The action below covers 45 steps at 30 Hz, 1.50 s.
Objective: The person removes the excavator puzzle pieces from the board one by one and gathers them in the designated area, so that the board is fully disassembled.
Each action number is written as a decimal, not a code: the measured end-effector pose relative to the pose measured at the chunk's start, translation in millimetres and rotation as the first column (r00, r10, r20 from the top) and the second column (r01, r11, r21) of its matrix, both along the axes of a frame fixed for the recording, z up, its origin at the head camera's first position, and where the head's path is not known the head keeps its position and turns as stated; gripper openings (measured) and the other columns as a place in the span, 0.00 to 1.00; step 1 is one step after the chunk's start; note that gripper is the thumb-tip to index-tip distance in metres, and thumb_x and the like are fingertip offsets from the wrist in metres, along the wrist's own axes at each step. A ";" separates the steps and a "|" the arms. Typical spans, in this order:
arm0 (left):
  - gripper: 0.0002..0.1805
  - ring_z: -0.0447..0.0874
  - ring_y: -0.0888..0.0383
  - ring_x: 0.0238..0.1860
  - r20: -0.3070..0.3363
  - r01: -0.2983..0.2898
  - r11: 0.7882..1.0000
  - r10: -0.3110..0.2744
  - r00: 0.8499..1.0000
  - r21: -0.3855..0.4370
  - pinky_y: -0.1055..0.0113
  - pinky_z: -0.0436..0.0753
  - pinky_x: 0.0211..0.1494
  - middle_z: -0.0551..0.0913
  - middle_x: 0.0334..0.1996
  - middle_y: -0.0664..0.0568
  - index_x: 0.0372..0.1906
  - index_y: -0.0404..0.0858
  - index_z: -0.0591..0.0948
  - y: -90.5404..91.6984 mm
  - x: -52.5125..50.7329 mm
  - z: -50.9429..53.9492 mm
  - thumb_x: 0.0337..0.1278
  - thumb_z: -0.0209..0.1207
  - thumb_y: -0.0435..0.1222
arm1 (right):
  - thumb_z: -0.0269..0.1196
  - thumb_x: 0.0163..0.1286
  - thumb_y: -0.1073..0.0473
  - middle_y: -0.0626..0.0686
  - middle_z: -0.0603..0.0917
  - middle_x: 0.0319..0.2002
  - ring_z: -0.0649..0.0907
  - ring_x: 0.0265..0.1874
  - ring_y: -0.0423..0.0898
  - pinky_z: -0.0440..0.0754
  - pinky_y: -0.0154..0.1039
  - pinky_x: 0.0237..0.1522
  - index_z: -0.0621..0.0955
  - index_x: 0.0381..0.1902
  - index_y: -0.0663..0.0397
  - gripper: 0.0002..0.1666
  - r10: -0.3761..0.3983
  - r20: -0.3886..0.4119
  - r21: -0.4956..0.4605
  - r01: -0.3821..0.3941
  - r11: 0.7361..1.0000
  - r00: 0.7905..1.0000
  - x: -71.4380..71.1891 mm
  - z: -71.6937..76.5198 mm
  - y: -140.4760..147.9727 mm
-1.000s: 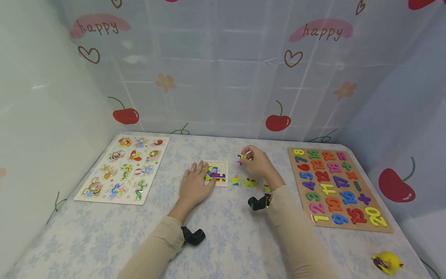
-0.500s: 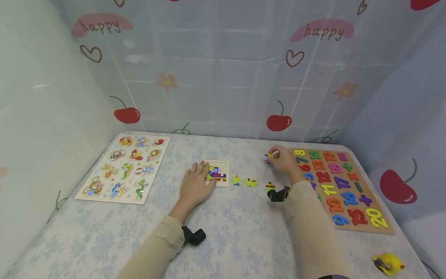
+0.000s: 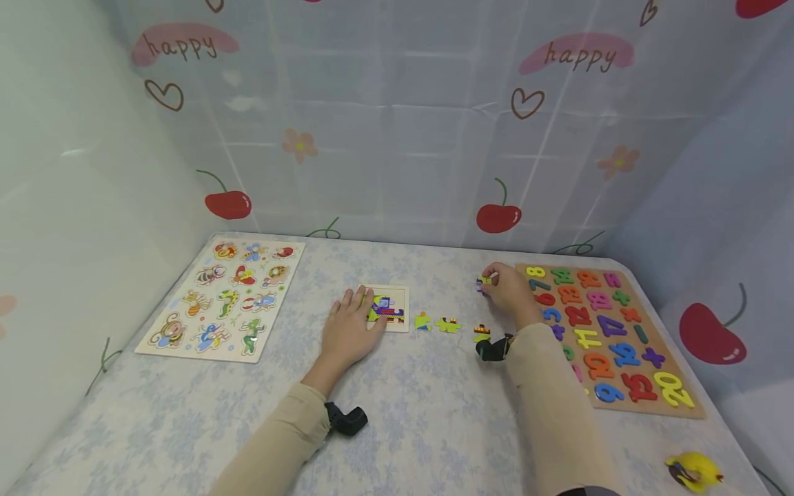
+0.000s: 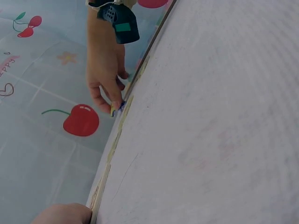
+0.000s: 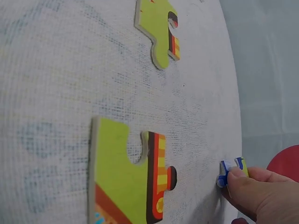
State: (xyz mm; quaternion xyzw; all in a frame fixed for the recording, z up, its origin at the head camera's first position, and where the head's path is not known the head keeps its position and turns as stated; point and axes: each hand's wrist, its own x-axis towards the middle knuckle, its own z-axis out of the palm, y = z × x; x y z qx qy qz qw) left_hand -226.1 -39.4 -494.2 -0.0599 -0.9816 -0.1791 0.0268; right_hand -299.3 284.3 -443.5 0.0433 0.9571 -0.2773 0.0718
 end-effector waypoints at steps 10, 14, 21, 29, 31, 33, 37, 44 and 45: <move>0.40 0.43 0.50 0.81 -0.007 0.003 1.000 -0.003 1.000 0.012 0.50 0.47 0.83 0.52 0.80 0.54 0.79 0.50 0.56 1.6 0.1 -0.5 0.67 0.41 0.62 | 0.62 0.72 0.56 0.61 0.77 0.46 0.74 0.44 0.56 0.77 0.46 0.42 0.76 0.54 0.55 0.16 0.004 -0.021 0.092 -0.002 0.996 1.000 5.6 5.6 -3.9; 0.40 0.43 0.50 0.81 -0.006 0.003 1.000 -0.003 1.000 0.009 0.50 0.46 0.83 0.52 0.80 0.54 0.79 0.51 0.56 2.2 0.4 0.2 0.67 0.41 0.63 | 0.64 0.71 0.56 0.61 0.79 0.44 0.75 0.44 0.57 0.78 0.49 0.44 0.77 0.52 0.56 0.16 0.016 -0.052 0.175 -0.007 0.984 0.999 6.3 6.1 -6.1; 0.40 0.43 0.51 0.82 -0.004 0.008 1.000 -0.008 1.000 0.007 0.50 0.46 0.83 0.52 0.80 0.54 0.79 0.51 0.56 2.3 0.6 0.4 0.67 0.41 0.63 | 0.65 0.70 0.55 0.61 0.82 0.41 0.78 0.41 0.56 0.80 0.51 0.45 0.78 0.52 0.57 0.17 0.047 -0.072 0.286 -0.025 0.958 0.996 6.9 7.4 -7.3; 0.40 0.43 0.50 0.81 -0.006 0.012 1.000 -0.012 1.000 0.006 0.50 0.47 0.82 0.52 0.80 0.53 0.79 0.51 0.56 -0.4 -0.3 -0.4 0.68 0.40 0.63 | 0.61 0.73 0.55 0.60 0.81 0.43 0.78 0.40 0.55 0.80 0.47 0.41 0.76 0.56 0.55 0.18 0.069 -0.089 0.226 -0.047 0.973 0.994 7.9 17.1 -18.1; 0.39 0.43 0.50 0.82 -0.003 0.015 1.000 -0.015 1.000 0.005 0.50 0.47 0.83 0.51 0.80 0.53 0.79 0.51 0.55 -1.6 -0.2 -0.4 0.69 0.39 0.63 | 0.62 0.73 0.55 0.59 0.81 0.44 0.77 0.40 0.55 0.78 0.47 0.42 0.76 0.57 0.54 0.18 0.079 -0.089 0.209 -0.059 0.976 0.993 8.8 20.2 -23.1; 0.38 0.42 0.50 0.82 -0.001 0.022 1.000 -0.022 1.000 0.013 0.51 0.46 0.83 0.50 0.80 0.53 0.79 0.51 0.55 -2.8 0.0 0.1 0.70 0.39 0.61 | 0.62 0.72 0.54 0.59 0.81 0.45 0.77 0.42 0.55 0.78 0.48 0.43 0.76 0.58 0.53 0.19 0.090 -0.080 0.193 -0.073 0.978 0.993 10.5 23.1 -28.4; 0.35 0.41 0.49 0.81 -0.003 0.039 0.999 -0.039 0.999 0.034 0.51 0.45 0.83 0.50 0.80 0.51 0.79 0.50 0.56 -5.9 2.0 1.4 0.73 0.38 0.57 | 0.61 0.73 0.53 0.59 0.80 0.47 0.77 0.45 0.55 0.80 0.50 0.47 0.76 0.60 0.52 0.21 0.113 -0.064 0.138 -0.103 0.985 0.992 15.4 24.9 -39.0; 0.31 0.42 0.49 0.81 -0.006 0.003 0.999 -0.003 1.000 0.046 0.51 0.47 0.83 0.52 0.80 0.51 0.78 0.52 0.58 -13.2 6.8 4.0 0.75 0.37 0.53 | 0.62 0.73 0.53 0.57 0.81 0.49 0.77 0.47 0.54 0.80 0.52 0.52 0.77 0.62 0.51 0.23 0.141 -0.091 0.036 -0.138 0.990 0.986 28.4 17.4 -65.0; 0.31 0.43 0.48 0.81 -0.010 0.006 0.999 -0.006 1.000 0.054 0.51 0.47 0.83 0.52 0.80 0.50 0.78 0.52 0.59 -13.5 6.7 4.0 0.75 0.37 0.52 | 0.62 0.72 0.53 0.56 0.81 0.48 0.77 0.46 0.54 0.80 0.51 0.52 0.77 0.62 0.51 0.22 0.147 -0.102 0.034 -0.144 0.989 0.984 30.4 16.4 -69.2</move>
